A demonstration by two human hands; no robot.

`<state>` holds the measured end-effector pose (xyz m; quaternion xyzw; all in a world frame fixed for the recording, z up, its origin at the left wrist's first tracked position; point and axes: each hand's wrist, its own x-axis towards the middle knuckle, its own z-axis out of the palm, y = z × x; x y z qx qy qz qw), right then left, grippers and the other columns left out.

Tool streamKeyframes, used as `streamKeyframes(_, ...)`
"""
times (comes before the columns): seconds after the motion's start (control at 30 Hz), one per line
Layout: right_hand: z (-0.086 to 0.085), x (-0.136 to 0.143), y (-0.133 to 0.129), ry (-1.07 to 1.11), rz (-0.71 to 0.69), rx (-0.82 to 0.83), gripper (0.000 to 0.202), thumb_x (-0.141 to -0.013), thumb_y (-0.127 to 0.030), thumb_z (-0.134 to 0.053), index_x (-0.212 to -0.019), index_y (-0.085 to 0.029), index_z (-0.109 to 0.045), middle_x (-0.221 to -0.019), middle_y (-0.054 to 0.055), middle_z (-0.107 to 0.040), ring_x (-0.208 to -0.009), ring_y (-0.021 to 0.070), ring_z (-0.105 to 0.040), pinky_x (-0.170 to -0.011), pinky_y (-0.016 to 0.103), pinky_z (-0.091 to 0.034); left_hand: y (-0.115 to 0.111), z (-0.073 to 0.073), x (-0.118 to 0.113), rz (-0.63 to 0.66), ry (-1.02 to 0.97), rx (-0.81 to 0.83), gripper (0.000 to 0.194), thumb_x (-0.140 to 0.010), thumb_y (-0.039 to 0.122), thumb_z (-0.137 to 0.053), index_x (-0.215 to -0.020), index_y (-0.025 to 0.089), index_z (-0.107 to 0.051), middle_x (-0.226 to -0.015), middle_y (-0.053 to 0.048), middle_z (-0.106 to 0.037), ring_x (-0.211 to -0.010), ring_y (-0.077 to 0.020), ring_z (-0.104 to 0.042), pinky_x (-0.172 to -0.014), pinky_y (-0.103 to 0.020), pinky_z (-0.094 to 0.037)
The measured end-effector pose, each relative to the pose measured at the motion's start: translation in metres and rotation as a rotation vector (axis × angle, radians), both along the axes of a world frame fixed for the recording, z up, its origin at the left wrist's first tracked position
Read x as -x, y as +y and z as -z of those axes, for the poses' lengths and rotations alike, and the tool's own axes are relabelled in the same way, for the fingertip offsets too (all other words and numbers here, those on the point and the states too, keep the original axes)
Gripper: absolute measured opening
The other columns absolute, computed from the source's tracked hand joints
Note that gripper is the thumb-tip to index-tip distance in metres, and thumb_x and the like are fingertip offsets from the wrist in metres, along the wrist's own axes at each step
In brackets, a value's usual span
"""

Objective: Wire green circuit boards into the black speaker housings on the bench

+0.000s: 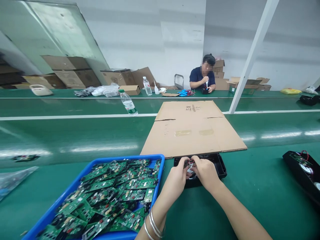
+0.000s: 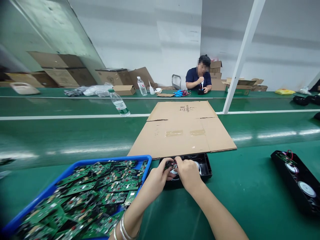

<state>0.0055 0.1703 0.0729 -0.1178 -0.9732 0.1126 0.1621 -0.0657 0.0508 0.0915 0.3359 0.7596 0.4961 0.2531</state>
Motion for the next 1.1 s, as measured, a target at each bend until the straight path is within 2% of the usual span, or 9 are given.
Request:
streamKeyframes(0.07,-0.003,-0.001,0.005,0.082,-0.029,0.014,0.036,-0.071,-0.014,-0.068,-0.102,-0.017,-0.050,-0.096,0.008,-0.058,-0.086,0.0218,-0.054,-0.070,0.031,-0.045,-0.001,0.000,0.002,0.036,0.003,0.001,0.027,-0.084,0.022,-0.032,-0.105,0.017,-0.046,-0.066,-0.004,-0.063,-0.065,-0.0182,-0.065,-0.062,-0.028,-0.053)
streamKeyframes(0.13,-0.005,-0.001,0.010,0.121,-0.153,0.076,0.042,-0.067,-0.009,-0.070,-0.103,-0.018,-0.050,-0.108,0.007,-0.053,-0.098,0.0217,-0.049,-0.080,0.033,-0.043,-0.002,0.001,0.003,0.079,0.003,-0.002,0.026,-0.084,0.022,-0.032,-0.105,0.018,-0.047,-0.064,-0.002,-0.062,-0.062,-0.0168,-0.064,-0.061,-0.026,-0.052)
streamKeyframes(0.23,-0.007,-0.001,0.016,0.052,-0.315,0.220,0.026,-0.074,-0.006,-0.062,-0.095,-0.018,-0.052,-0.093,0.003,-0.057,-0.093,0.0180,-0.048,-0.079,0.032,-0.043,-0.002,0.001,0.003,0.090,0.018,0.009,0.025,-0.085,0.023,-0.031,-0.104,0.018,-0.047,-0.061,-0.001,-0.060,-0.060,-0.0163,-0.063,-0.059,-0.026,-0.052)
streamKeyframes(0.3,-0.007,-0.001,0.017,0.024,-0.339,0.268,0.017,-0.078,-0.006,-0.056,-0.090,-0.017,-0.052,-0.082,0.002,-0.055,-0.085,0.0169,-0.046,-0.073,0.030,-0.044,0.000,0.001,0.002,0.065,0.035,0.021,0.025,-0.085,0.023,-0.031,-0.104,0.017,-0.046,-0.058,-0.001,-0.059,-0.057,-0.0164,-0.062,-0.057,-0.026,-0.051)
streamKeyframes(0.4,-0.004,-0.002,0.016,0.047,-0.353,0.239,0.016,-0.079,-0.005,-0.051,-0.091,-0.014,-0.051,-0.081,0.004,-0.053,-0.081,0.0173,-0.043,-0.070,0.030,-0.042,0.002,0.000,0.000,0.026,0.054,0.010,0.026,-0.085,0.023,-0.030,-0.104,0.017,-0.046,-0.055,0.000,-0.057,-0.053,-0.0162,-0.060,-0.055,-0.026,-0.049)
streamKeyframes(0.77,0.006,0.001,0.014,0.084,-0.315,0.062,0.017,-0.079,-0.008,-0.051,-0.096,-0.011,-0.052,-0.079,0.006,-0.056,-0.075,0.0184,-0.041,-0.067,0.032,-0.039,0.001,-0.002,-0.003,0.001,0.068,0.014,0.023,-0.084,0.021,-0.031,-0.100,0.017,-0.048,-0.047,0.003,-0.052,-0.047,-0.0142,-0.056,-0.051,-0.023,-0.045)
streamKeyframes(0.9,0.006,0.002,0.012,0.070,-0.238,0.029,0.019,-0.077,-0.008,-0.055,-0.095,-0.014,-0.051,-0.085,0.005,-0.056,-0.080,0.0187,-0.045,-0.069,0.031,-0.040,0.003,-0.001,-0.002,-0.019,-0.032,0.015,0.026,-0.085,0.019,-0.031,-0.104,0.018,-0.047,-0.053,0.001,-0.057,-0.052,-0.0147,-0.060,-0.055,-0.024,-0.049)
streamKeyframes(1.03,-0.007,-0.003,0.011,0.080,-0.032,-0.055,0.026,-0.072,-0.025,-0.068,-0.088,-0.013,-0.051,-0.088,0.007,-0.052,-0.081,0.0205,-0.046,-0.068,0.032,-0.041,0.002,0.000,0.003,-0.117,-0.164,-0.007,0.025,-0.084,0.018,-0.036,-0.108,0.018,-0.044,-0.062,-0.001,-0.061,-0.059,-0.0166,-0.064,-0.057,-0.026,-0.053)
streamKeyframes(1.1,-0.015,-0.007,0.011,0.010,-0.079,-0.087,0.033,-0.065,-0.034,-0.074,-0.080,-0.014,-0.052,-0.083,0.005,-0.052,-0.077,0.0200,-0.046,-0.064,0.031,-0.041,0.001,-0.001,0.006,-0.136,-0.180,-0.006,0.026,-0.083,0.017,-0.038,-0.108,0.018,-0.043,-0.062,-0.001,-0.061,-0.059,-0.0172,-0.065,-0.056,-0.026,-0.053)
